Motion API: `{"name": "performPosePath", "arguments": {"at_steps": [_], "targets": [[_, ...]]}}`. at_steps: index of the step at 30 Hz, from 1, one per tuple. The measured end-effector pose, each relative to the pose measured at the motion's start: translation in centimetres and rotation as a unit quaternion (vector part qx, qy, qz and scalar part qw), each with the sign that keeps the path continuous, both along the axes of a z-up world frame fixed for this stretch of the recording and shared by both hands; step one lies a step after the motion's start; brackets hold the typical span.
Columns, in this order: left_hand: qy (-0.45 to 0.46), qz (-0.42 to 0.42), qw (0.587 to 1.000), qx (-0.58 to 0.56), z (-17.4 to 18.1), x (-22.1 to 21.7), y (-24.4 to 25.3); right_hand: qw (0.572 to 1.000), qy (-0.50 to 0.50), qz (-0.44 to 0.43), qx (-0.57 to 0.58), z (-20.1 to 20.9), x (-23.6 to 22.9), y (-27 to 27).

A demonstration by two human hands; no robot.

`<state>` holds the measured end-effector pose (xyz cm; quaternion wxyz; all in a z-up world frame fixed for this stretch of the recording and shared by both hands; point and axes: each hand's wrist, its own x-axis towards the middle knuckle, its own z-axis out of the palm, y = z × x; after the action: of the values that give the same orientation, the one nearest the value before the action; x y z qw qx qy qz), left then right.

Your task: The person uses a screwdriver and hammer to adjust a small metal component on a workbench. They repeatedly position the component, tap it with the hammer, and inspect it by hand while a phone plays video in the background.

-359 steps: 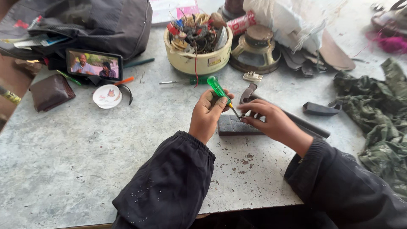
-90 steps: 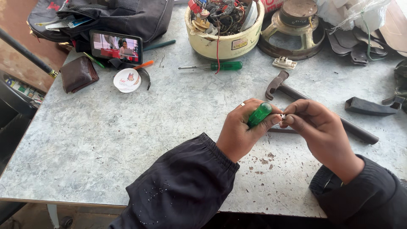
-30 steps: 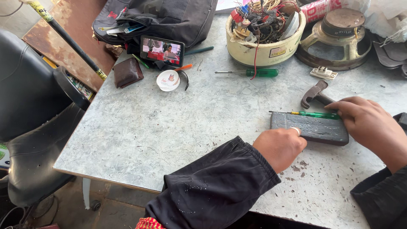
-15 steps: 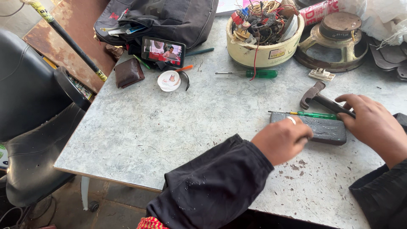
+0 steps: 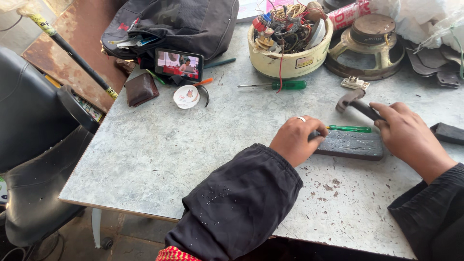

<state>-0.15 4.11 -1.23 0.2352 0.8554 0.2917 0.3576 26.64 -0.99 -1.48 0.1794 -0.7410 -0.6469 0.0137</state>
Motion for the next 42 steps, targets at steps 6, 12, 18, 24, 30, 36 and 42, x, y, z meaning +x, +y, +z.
{"name": "performPosePath", "arguments": {"at_steps": [6, 12, 18, 24, 30, 36, 42], "targets": [[-0.010, -0.012, 1.000, -0.023, -0.2, -0.1, 0.9, 0.991, 0.130, -0.030, 0.026, 1.6, -0.5, -0.7], [-0.026, -0.022, 0.995, -0.099, -0.5, 0.1, 1.6, 0.967, 0.255, 0.007, -0.025, 3.6, -0.8, -2.7], [-0.047, -0.027, 0.986, -0.155, -0.4, 0.1, 1.5, 0.967, 0.232, 0.106, 0.026, 5.3, -3.2, -5.6], [-0.002, -0.042, 0.989, -0.139, 0.9, -0.5, 1.5, 0.976, 0.181, 0.113, 0.051, 7.8, -5.0, -6.5], [0.037, -0.049, 0.982, -0.181, 2.0, -1.1, 1.4, 0.989, 0.129, 0.063, -0.025, 8.4, -5.3, -6.6], [0.049, -0.047, 0.985, -0.157, 1.7, -1.1, 1.5, 0.988, 0.131, 0.076, -0.024, 8.1, -4.6, -6.7], [0.056, -0.056, 0.980, -0.182, 1.3, -1.1, 1.9, 0.984, 0.128, 0.111, 0.046, 7.0, -5.4, -7.1]]}}
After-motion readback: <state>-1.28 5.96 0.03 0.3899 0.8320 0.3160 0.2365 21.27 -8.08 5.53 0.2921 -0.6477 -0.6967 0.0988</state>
